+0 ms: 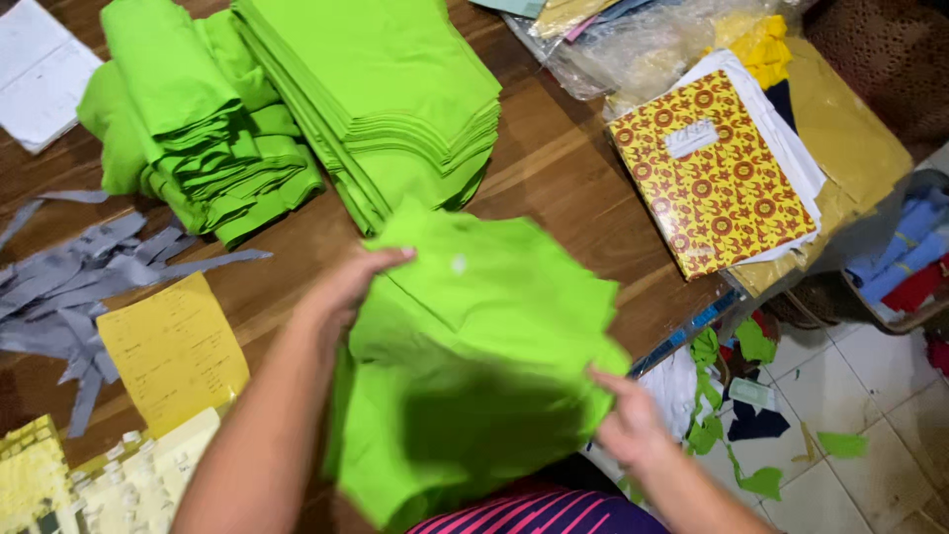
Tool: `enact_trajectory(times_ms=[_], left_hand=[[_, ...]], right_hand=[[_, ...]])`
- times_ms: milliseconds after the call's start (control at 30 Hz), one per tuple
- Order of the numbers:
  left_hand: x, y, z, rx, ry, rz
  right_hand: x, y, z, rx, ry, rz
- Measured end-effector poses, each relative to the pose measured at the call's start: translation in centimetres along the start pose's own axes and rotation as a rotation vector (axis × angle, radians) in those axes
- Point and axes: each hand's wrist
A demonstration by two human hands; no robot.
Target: The person folds a lime green shirt on a wooden table, smoothing the fabric and aligning the edges. They then attach a small white tag to the collar area of the folded shirt and place it on a stack of similar shirts.
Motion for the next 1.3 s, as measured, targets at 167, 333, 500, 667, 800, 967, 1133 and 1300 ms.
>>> enact_trajectory(times_ms=[167,333,500,667,800,967,1133,1300], left_hand=[[-2.1,4.8,2.4,-0.127,0.520,-0.906],[-1.2,11.7,2.6,-0.104,0.612,-1.133],[9.4,9.0,-0.9,-0.214,0.595,-0.849],[28.2,-4.9,-4.2,-0.528,0.464,-0.338],[34.6,-8.0,-6.9,-0.863,0.105,-0.320],[28.0,-4.0,-9.9,-0.912,-0.906,-0.603],[20.7,-5.6,-6.1,-0.619,-0.723,-0.163],[17.8,-8.1,-3.7,-0.669,-0.469,-0.199]], right_hand=[[7.2,5.5,-8.8,0.317,0.360,0.537],[9.3,9.6,-11.0,0.463,0.369,0.852],[6.0,8.1,-6.2,0.357,0.533,0.728],[-0.6,-0.2,4.9,-0.092,1.180,-0.001],[-0.6,-7.1,11.9,-0.142,1.346,0.287],[-0.2,-8.4,0.9,0.373,2.105,0.867],[1.9,-14.0,-0.7,-0.283,2.203,0.568],[-0.7,-9.6,0.7,-0.282,1.603,0.507]])
Point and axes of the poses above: each hand's wrist, its own y-axis away from the middle knuckle, its own z-axis out of the back of the hand, x = y × z, and after that the axes turned 13 degrees about x, right-handed
